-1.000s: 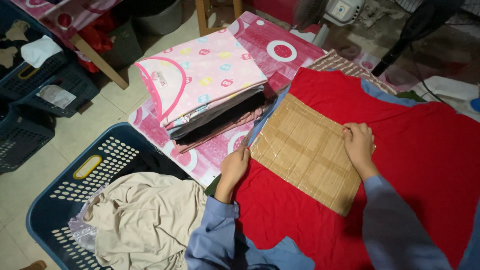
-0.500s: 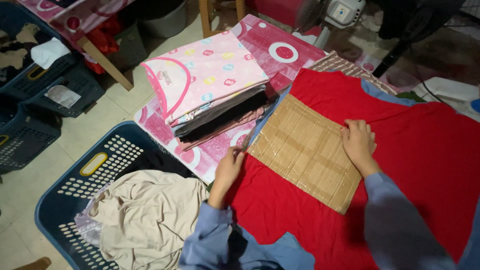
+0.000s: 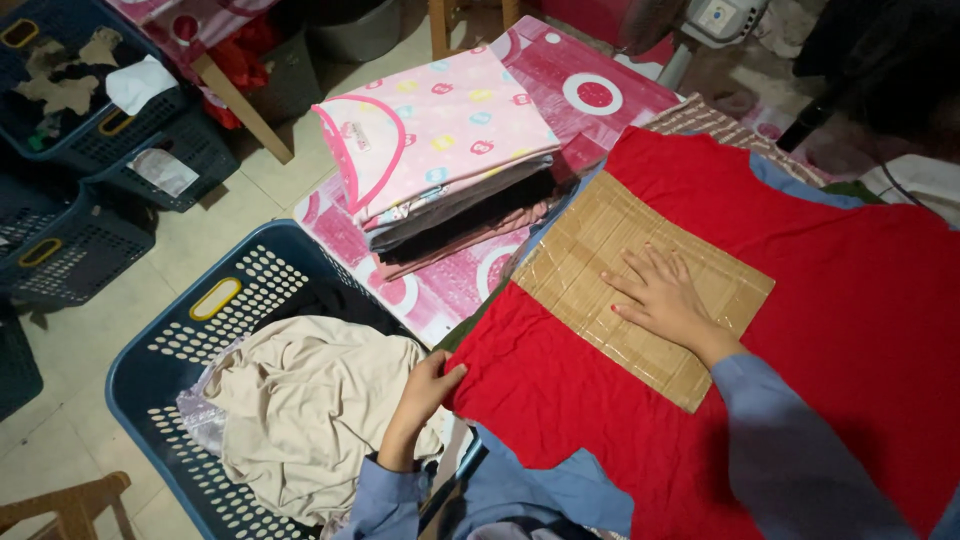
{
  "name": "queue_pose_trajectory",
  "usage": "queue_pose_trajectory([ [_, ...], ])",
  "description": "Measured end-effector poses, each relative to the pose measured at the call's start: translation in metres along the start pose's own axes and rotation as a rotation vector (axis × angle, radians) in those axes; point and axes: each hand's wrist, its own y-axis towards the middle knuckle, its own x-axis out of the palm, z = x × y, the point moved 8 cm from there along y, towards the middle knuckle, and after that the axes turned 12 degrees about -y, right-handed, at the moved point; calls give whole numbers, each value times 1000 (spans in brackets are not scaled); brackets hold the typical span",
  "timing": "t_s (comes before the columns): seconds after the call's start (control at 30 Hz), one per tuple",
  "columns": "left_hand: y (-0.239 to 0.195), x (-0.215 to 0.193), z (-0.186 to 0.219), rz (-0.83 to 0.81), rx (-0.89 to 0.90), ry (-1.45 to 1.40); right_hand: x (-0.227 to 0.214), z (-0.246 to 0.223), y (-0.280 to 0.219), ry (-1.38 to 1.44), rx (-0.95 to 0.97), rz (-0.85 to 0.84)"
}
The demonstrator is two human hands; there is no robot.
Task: Folding various items of clothing including t-shirts and trousers using a cardboard guide.
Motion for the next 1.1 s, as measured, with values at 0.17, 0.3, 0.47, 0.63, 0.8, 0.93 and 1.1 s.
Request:
queue_pose_trajectory([
  [0.17,2,-2,-10,-79,-89,17,6,2,-1,4,15,-7],
  [0.3,8,45,57,-351,-217,-576,8,4,0,21,29,6],
  [0.47,94,175,146,-537,-118,-1114,12,3,0,12,23,12],
  [0.63,173,247,98,-260,-124,-1083,82,32,-13,-233,33,-229],
  [0.8,100,228,150,-44,610,379,64,39,-9,-84,13,-167],
  [0.93,96,252,148,38,828,893,47,29,-8,52,-6,-131],
  [1.1,111,262,141,71,755,940,35,23,-16,214,-11,-82],
])
